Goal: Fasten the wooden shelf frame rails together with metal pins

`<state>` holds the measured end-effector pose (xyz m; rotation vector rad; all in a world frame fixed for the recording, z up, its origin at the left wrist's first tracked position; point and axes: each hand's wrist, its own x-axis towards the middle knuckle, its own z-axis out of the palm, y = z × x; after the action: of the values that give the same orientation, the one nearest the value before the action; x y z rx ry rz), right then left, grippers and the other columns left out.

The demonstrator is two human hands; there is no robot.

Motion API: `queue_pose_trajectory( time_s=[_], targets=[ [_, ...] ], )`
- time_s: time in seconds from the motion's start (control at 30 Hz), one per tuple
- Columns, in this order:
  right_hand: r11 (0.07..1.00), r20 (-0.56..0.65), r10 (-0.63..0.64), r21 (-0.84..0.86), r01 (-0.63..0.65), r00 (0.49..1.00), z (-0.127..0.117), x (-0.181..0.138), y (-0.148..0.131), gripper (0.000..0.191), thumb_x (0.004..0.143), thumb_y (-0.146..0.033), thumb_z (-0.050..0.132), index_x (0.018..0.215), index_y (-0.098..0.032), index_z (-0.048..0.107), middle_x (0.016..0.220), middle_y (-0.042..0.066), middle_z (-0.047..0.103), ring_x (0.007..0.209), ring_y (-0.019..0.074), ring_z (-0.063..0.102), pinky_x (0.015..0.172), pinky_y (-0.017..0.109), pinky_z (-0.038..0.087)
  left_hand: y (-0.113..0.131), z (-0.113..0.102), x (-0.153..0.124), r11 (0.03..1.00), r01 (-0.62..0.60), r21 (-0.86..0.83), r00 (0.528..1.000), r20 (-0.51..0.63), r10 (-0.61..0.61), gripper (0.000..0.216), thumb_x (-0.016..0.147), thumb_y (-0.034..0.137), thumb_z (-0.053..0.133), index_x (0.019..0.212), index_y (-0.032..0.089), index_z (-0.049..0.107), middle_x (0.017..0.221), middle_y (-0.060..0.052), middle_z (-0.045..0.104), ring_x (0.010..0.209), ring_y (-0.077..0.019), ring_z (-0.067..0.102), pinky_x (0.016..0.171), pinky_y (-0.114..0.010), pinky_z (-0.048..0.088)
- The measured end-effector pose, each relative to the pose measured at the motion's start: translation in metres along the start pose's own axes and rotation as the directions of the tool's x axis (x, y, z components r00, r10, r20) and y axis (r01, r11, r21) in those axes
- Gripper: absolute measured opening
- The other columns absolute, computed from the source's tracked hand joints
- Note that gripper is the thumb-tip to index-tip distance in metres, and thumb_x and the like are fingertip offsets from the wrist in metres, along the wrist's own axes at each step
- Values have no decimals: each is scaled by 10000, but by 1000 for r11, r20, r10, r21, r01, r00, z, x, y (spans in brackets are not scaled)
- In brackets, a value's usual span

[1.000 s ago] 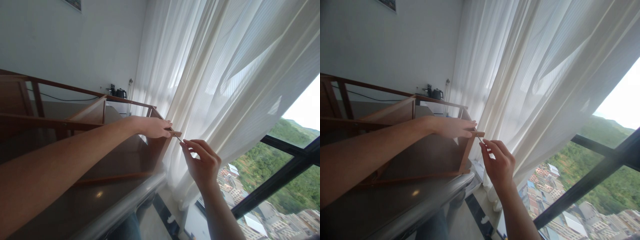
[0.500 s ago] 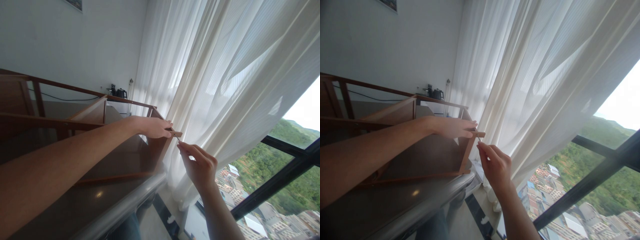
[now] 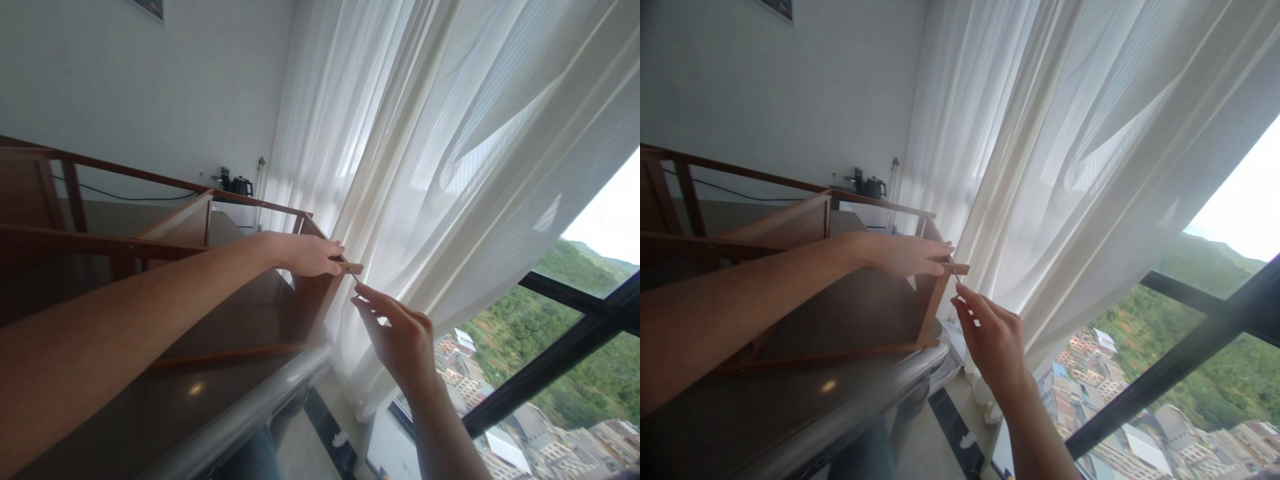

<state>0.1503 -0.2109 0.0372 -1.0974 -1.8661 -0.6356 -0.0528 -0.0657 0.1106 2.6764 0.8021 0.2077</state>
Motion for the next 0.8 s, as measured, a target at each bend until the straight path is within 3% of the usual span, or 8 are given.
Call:
queue_pose_trajectory(
  time_s=[0.43,0.8],
  targets=[
    [993,-87,75,99,-66,993,6,12,-8,95,912,-162,718,980,-202,771,907,4,762,682,94,712,593,224,614,5,-2,-3,1000,4,19,1000,1,-4,855,932,678,344,1637,212,216,1717,-30,151,1572,-312,211,1272,-461,201],
    [998,-205,57,-14,-61,977,10,13,-6,132,901,-190,726,1027,-212,757,777,-38,776,604,92,717,570,183,595,4,-1,-2,1000,-2,29,1000,-5,2,859,931,694,341,1635,216,226,1714,-38,165,1568,-309,223,1272,-466,200]
  ],
)
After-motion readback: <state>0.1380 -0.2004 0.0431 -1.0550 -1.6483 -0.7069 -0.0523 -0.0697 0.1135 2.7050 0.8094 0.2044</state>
